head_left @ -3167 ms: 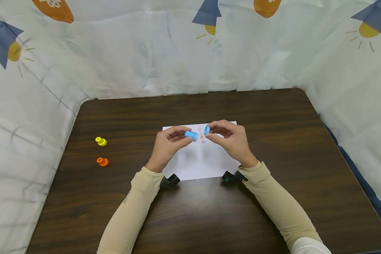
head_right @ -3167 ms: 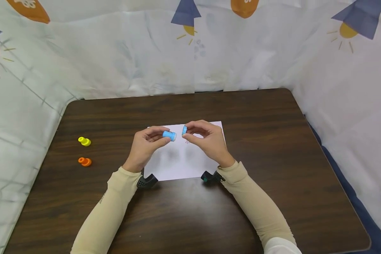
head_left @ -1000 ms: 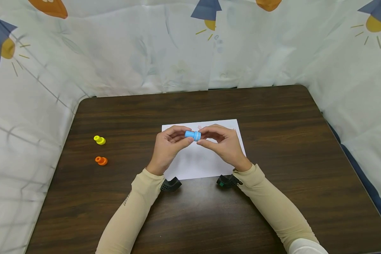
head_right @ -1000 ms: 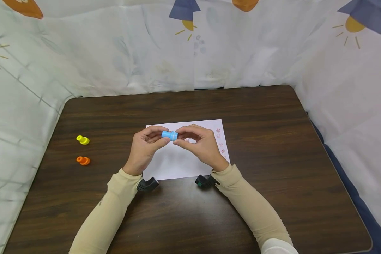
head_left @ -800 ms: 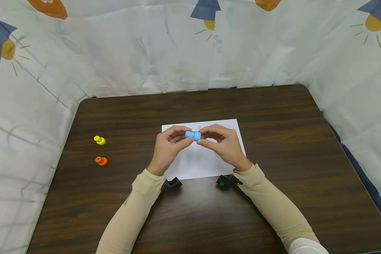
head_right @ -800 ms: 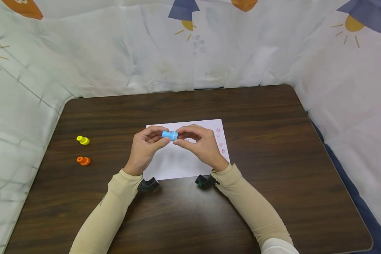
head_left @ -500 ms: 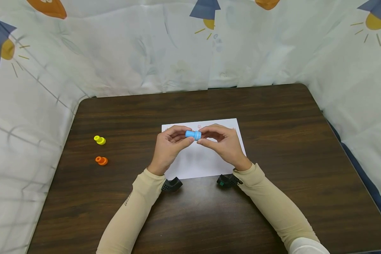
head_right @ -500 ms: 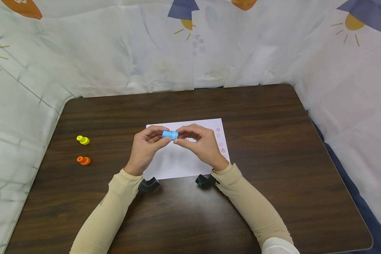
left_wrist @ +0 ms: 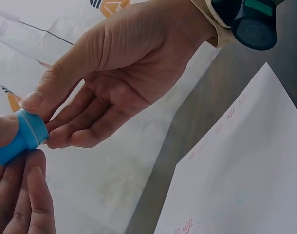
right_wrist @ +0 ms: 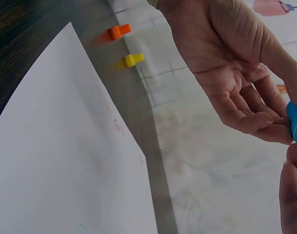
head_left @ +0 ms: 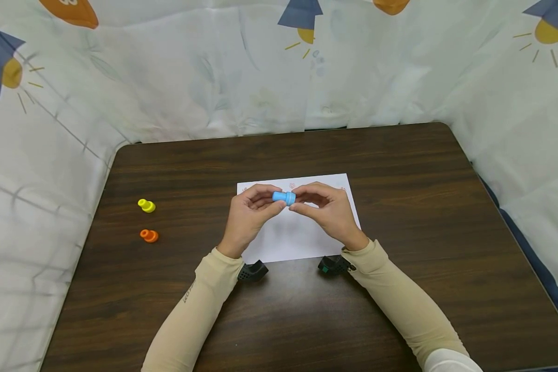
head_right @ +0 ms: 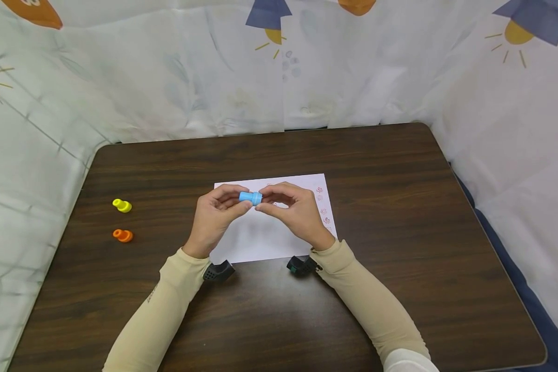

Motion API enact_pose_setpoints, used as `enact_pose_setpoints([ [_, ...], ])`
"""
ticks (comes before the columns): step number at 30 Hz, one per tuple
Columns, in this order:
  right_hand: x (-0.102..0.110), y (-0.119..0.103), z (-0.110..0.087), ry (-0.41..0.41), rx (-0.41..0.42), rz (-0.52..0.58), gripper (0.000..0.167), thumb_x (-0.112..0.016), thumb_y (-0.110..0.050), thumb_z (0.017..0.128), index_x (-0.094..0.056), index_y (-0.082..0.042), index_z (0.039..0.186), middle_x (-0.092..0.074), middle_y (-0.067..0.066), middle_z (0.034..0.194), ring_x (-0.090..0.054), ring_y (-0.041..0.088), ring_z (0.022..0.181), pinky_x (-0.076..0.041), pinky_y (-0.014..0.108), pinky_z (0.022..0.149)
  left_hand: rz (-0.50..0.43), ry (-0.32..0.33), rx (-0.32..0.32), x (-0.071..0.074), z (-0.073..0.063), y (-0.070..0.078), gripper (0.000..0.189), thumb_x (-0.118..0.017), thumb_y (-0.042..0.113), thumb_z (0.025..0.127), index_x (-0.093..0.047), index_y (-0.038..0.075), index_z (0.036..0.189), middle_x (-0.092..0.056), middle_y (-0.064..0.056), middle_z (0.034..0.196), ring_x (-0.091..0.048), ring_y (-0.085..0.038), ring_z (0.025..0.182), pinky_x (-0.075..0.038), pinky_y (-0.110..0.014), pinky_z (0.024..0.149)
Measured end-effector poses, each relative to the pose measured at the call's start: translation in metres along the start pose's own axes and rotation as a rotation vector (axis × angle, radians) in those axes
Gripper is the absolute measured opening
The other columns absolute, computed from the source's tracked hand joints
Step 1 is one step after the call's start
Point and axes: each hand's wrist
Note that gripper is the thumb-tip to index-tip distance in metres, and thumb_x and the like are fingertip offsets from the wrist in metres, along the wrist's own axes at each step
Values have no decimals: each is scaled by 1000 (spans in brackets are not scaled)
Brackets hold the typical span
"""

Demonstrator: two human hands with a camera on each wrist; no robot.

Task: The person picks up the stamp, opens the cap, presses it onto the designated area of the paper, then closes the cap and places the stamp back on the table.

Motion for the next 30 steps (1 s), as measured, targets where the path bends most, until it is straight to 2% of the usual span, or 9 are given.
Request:
enact_pose_setpoints([
  [6,1,-2,0,-9,-1,6,29,-81,7,83,-74,7,111,-74,24,108,-75,10,93,-65,31,89,16,-13,-12,1,1,2,31,-81,7,88,-71,-2,115,-73,5,105,-74,-13,98,-63,-26,94],
  [11,2,-4,0,-41,-28,4,28,-81,2,85,-73,4,112,-73,25,109,-74,11,93,-65,31,90,11,-13,11,2,0,5,30,-81,8,88,-71,-1,115,-73,5,104,-74,-11,96,-63,-26,92],
  [21,2,-9,-3,-67,-68,-11,29,-80,6,84,-72,4,112,-73,22,109,-73,9,92,-64,27,89,14,-41,21,5,-5,7,31,-81,8,88,-71,0,116,-76,6,100,-76,-9,90,-64,-27,89],
  [30,5,-8,-9,-100,-74,-45,29,-81,1,86,-72,1,114,-75,21,107,-73,10,94,-63,27,91,65,-48,15,10,-12,10,32,-83,10,87,-71,1,116,-77,7,100,-77,-10,93,-64,-28,91],
])
Point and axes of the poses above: each hand's wrist, its own z-axis towards the middle knuckle, its own x-axis out of the back of the hand, y = z × x
